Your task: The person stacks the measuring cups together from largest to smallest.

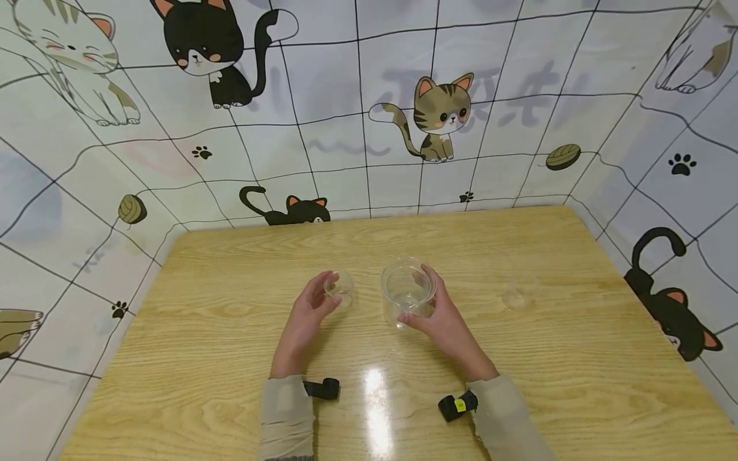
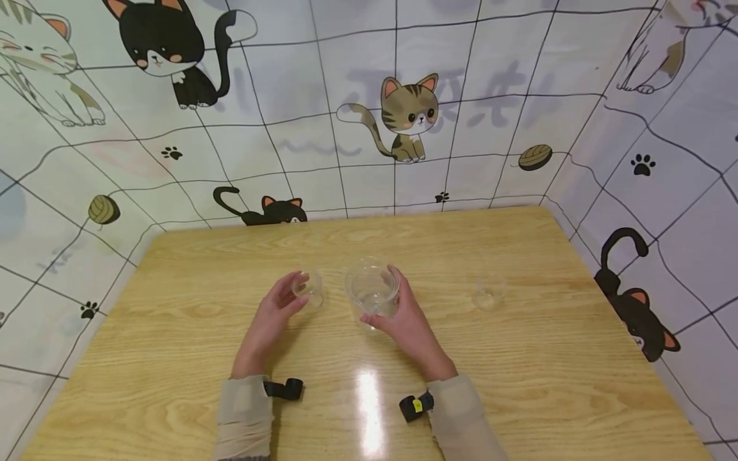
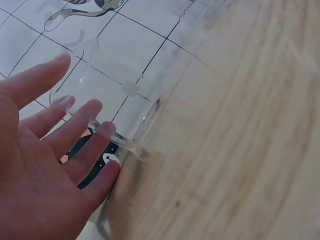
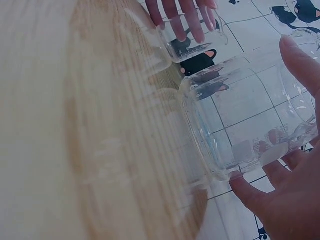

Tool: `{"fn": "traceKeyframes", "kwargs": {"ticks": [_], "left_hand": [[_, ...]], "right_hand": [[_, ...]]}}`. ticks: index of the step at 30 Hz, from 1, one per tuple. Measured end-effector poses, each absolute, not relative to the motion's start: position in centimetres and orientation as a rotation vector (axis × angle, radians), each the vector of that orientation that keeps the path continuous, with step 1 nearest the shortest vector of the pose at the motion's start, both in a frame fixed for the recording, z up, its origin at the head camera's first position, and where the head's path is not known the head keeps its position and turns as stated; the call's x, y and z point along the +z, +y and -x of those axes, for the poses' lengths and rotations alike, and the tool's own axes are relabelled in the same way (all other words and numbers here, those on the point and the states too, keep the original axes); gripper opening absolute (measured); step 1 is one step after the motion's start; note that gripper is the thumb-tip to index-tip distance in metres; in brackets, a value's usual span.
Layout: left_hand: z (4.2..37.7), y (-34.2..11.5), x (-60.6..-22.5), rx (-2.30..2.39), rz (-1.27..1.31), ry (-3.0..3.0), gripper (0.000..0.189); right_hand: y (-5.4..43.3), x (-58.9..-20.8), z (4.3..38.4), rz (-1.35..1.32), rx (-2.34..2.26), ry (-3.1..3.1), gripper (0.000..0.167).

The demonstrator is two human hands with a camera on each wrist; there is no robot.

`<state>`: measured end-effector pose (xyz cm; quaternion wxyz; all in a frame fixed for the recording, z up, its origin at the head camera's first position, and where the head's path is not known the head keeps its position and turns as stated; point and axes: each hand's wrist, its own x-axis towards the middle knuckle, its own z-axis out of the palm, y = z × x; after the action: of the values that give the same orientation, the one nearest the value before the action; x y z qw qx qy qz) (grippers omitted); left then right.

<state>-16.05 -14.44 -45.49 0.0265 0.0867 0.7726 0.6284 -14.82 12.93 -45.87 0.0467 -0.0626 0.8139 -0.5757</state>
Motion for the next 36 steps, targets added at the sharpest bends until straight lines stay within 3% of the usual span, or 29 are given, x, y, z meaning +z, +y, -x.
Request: {"fn": "traceKeyframes", "kwargs": {"ticks": [6, 14, 28, 36], "left_hand": [[15.4, -14.6, -44.2, 1.915, -0.313, 2.32, 0.056], [15.5, -14.2, -44.1, 1.923, -0.37, 2.235, 0.074], [16.9, -12.6, -46.9, 1.727, -0.07, 2.51, 0.093], [17.1, -11.5, -47.1, 1.73, -0.017, 2.604, 0.089]], "right_hand": [[13.0, -45.7, 14.8, 0.199, -1.737, 2.481, 0.096], [13.0, -45.7, 14.7, 0.176, -1.736, 2.478, 0.096], [12.9, -45.6, 14.6, 0.181, -1.721, 2.484, 0.095], [12.9, -45.8, 14.7, 0.181, -1.724, 2.487, 0.095]]}}
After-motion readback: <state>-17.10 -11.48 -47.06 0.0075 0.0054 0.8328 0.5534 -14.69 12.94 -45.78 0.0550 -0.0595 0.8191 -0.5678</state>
